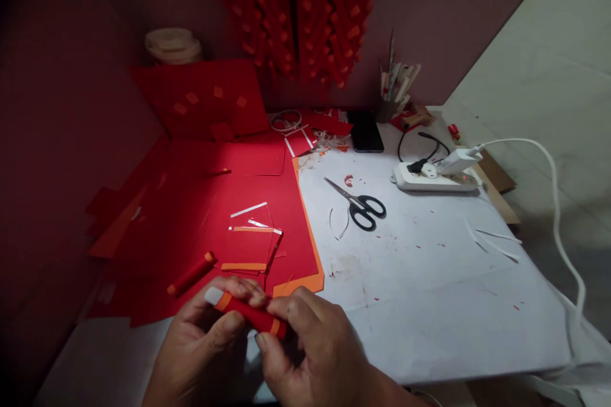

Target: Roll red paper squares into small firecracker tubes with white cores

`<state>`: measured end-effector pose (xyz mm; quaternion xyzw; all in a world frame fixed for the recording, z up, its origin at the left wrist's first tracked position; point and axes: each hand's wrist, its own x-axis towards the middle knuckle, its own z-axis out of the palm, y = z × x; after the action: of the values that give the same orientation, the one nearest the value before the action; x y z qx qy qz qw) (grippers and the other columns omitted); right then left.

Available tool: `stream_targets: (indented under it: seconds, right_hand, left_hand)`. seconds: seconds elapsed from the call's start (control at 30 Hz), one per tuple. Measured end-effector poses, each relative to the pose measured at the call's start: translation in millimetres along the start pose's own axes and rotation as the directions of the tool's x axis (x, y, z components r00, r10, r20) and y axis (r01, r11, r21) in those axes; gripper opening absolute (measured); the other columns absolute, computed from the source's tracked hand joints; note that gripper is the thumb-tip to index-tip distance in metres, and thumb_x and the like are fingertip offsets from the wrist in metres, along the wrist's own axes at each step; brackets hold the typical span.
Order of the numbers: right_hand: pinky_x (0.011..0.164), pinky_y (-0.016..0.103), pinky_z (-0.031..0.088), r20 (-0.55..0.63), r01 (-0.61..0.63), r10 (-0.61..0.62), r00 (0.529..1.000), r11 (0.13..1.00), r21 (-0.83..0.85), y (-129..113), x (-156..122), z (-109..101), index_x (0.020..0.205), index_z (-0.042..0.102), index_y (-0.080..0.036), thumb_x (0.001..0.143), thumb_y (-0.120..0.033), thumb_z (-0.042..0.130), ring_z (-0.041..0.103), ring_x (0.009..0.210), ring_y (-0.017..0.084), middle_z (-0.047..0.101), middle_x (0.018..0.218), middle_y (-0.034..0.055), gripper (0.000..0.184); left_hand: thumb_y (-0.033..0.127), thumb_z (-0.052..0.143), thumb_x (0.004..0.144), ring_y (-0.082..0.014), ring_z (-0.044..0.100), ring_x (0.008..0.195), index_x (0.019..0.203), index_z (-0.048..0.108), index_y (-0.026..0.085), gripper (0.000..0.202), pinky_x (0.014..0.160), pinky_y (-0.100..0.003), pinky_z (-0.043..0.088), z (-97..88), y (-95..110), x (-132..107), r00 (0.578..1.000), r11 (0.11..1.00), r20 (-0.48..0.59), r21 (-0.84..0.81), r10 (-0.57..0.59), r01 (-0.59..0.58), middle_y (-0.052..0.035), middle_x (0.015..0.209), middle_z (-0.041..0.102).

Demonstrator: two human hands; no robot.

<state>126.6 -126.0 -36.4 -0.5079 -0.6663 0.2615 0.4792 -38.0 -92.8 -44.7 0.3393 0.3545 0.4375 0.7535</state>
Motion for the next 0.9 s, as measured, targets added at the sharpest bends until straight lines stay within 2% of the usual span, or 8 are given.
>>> stream_targets:
  seconds: [0.17, 0.3, 0.37, 0.47, 0.53, 0.7, 0.83, 0.9]
  right_hand:
    - [0.045, 0.022, 0.040, 0.051, 0.023, -0.026, 0.998, 0.998, 0.059, 2.8, -0.7, 0.7, 0.096, 0.061, -0.018, 0.084, -0.014, 0.059, 0.047, 0.048, 0.010, 0.055, 0.065, -0.0023, 0.014]
    - [0.042, 0.020, 0.036, 0.098, -0.092, 0.077, 0.992, 0.982, 0.165, 4.8, -2.0, 0.0, 0.087, 0.057, -0.019, 0.081, -0.015, 0.058, 0.041, 0.044, 0.008, 0.050, 0.061, -0.0052, 0.007]
    - [0.043, 0.021, 0.039, 0.074, -0.074, 0.066, 0.995, 0.991, 0.107, 5.6, -1.7, -1.8, 0.089, 0.059, -0.019, 0.082, -0.015, 0.058, 0.045, 0.047, 0.009, 0.053, 0.064, -0.0033, 0.008]
    - [0.051, 0.026, 0.048, 0.010, 0.009, -0.008, 1.000, 0.998, -0.059, 8.1, -0.8, -4.7, 0.102, 0.061, -0.019, 0.086, -0.012, 0.058, 0.057, 0.058, 0.015, 0.063, 0.075, 0.0036, 0.018]
    - [0.056, 0.030, 0.053, -0.010, 0.062, -0.064, 0.998, 0.989, -0.135, 11.0, -0.9, -5.5, 0.111, 0.060, -0.018, 0.088, -0.010, 0.058, 0.062, 0.067, 0.019, 0.067, 0.083, 0.0078, 0.025]
    - [0.060, 0.033, 0.057, -0.029, 0.080, -0.087, 0.996, 0.980, -0.181, 16.6, -3.0, -4.7, 0.115, 0.061, -0.017, 0.089, -0.010, 0.058, 0.065, 0.074, 0.021, 0.066, 0.089, 0.0103, 0.027]
    - [0.063, 0.031, 0.057, -0.024, 0.084, -0.087, 0.996, 0.990, -0.116, 14.2, -3.6, -5.6, 0.112, 0.060, -0.017, 0.090, -0.011, 0.057, 0.066, 0.077, 0.020, 0.067, 0.091, 0.0093, 0.024]
    - [0.059, 0.029, 0.054, -0.007, 0.028, -0.029, 1.000, 0.998, -0.053, 11.5, -3.7, -6.4, 0.109, 0.061, -0.019, 0.090, -0.012, 0.056, 0.064, 0.071, 0.018, 0.067, 0.087, 0.0069, 0.021]
  left_hand:
    - [0.029, 0.074, 0.086, -0.0138, 0.063, 0.089, 0.090, 0.071, 0.026, 0.006, 0.087, -0.022, 0.050, 6.9, 5.0, 1.0, 0.996, 0.994, 0.042, 0.067, 0.082, -0.085, 0.0028, 0.087, 0.070]
    - [0.032, 0.076, 0.082, -0.0147, 0.063, 0.085, 0.087, 0.072, 0.025, 0.009, 0.083, -0.024, 0.052, 9.2, 3.9, 1.2, 0.996, 0.998, 0.072, 0.036, 0.054, -0.056, 0.0021, 0.084, 0.070]
    - [0.031, 0.078, 0.082, -0.0149, 0.066, 0.088, 0.090, 0.073, 0.027, 0.010, 0.084, -0.024, 0.053, 9.1, 1.9, 2.7, 0.999, 1.000, 0.034, 0.010, 0.007, -0.008, 0.0018, 0.089, 0.073]
    - [0.033, 0.079, 0.080, -0.0195, 0.065, 0.107, 0.111, 0.071, 0.032, 0.033, 0.090, -0.025, 0.052, 8.8, 0.2, 5.5, 0.996, 0.997, -0.039, -0.014, -0.074, 0.073, -0.0019, 0.113, 0.073]
    - [0.034, 0.078, 0.081, -0.0212, 0.063, 0.113, 0.120, 0.068, 0.032, 0.041, 0.092, -0.026, 0.051, 8.9, 0.5, 6.8, 0.991, 0.994, -0.075, -0.007, -0.111, 0.111, -0.0044, 0.120, 0.072]
    - [0.034, 0.074, 0.084, -0.0157, 0.068, 0.089, 0.097, 0.075, 0.027, 0.015, 0.081, -0.022, 0.052, 10.3, 3.6, 8.4, 0.983, 0.987, -0.146, 0.107, -0.108, 0.124, -0.0019, 0.097, 0.075]
    - [0.038, 0.083, 0.074, -0.0162, 0.067, 0.083, 0.084, 0.076, 0.025, 0.018, 0.075, -0.022, 0.052, 12.9, 6.3, 10.7, 0.983, 0.977, -0.182, 0.200, -0.033, 0.070, -0.0007, 0.089, 0.074]
    - [0.039, 0.086, 0.068, -0.0159, 0.065, 0.075, 0.079, 0.075, 0.023, 0.022, 0.068, -0.021, 0.052, 14.4, 7.8, 11.1, 0.977, 0.967, -0.214, 0.250, 0.004, 0.051, -0.0006, 0.081, 0.073]
